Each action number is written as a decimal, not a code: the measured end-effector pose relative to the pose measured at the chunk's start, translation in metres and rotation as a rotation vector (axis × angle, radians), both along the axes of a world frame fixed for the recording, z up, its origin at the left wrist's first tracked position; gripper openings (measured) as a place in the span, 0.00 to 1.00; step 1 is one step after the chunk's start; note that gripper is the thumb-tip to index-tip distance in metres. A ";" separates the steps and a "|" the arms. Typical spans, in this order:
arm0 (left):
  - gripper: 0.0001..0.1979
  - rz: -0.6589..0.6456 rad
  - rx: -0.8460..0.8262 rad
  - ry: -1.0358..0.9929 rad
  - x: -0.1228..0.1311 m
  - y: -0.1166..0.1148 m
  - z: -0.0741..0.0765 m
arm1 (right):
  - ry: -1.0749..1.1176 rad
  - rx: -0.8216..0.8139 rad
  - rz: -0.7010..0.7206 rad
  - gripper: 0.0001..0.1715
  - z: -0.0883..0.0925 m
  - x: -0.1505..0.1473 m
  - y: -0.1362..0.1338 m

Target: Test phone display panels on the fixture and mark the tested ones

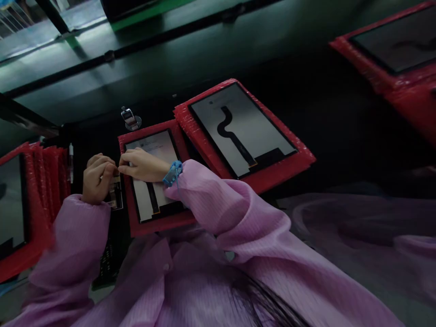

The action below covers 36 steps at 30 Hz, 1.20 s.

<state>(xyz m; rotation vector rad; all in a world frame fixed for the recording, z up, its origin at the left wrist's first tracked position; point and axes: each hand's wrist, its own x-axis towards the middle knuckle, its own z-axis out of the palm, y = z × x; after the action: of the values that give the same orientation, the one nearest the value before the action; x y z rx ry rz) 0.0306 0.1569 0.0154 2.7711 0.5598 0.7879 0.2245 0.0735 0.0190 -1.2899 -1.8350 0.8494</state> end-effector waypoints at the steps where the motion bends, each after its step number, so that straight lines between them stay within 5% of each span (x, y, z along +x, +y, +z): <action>1: 0.20 -0.012 -0.008 -0.010 -0.001 -0.002 0.000 | 0.013 -0.019 0.004 0.08 0.000 0.003 -0.001; 6: 0.21 -0.003 -0.014 0.018 0.003 -0.010 0.000 | 0.052 -0.072 0.081 0.07 0.003 0.010 -0.006; 20: 0.15 -0.022 -0.069 0.173 0.004 -0.019 -0.002 | -0.015 -0.025 -0.035 0.03 -0.009 -0.003 -0.009; 30: 0.15 0.008 0.029 0.171 0.003 -0.021 -0.002 | -0.160 0.010 -0.046 0.07 -0.019 -0.003 -0.010; 36: 0.17 0.045 0.032 0.087 0.005 -0.021 -0.004 | -0.067 -0.053 0.016 0.08 -0.009 0.007 -0.008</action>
<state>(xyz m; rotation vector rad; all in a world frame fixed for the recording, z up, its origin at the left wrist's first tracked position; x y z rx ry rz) 0.0360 0.1358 0.0115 2.8429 0.6330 0.6936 0.2311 0.0652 0.0104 -1.3534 -1.8885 0.8779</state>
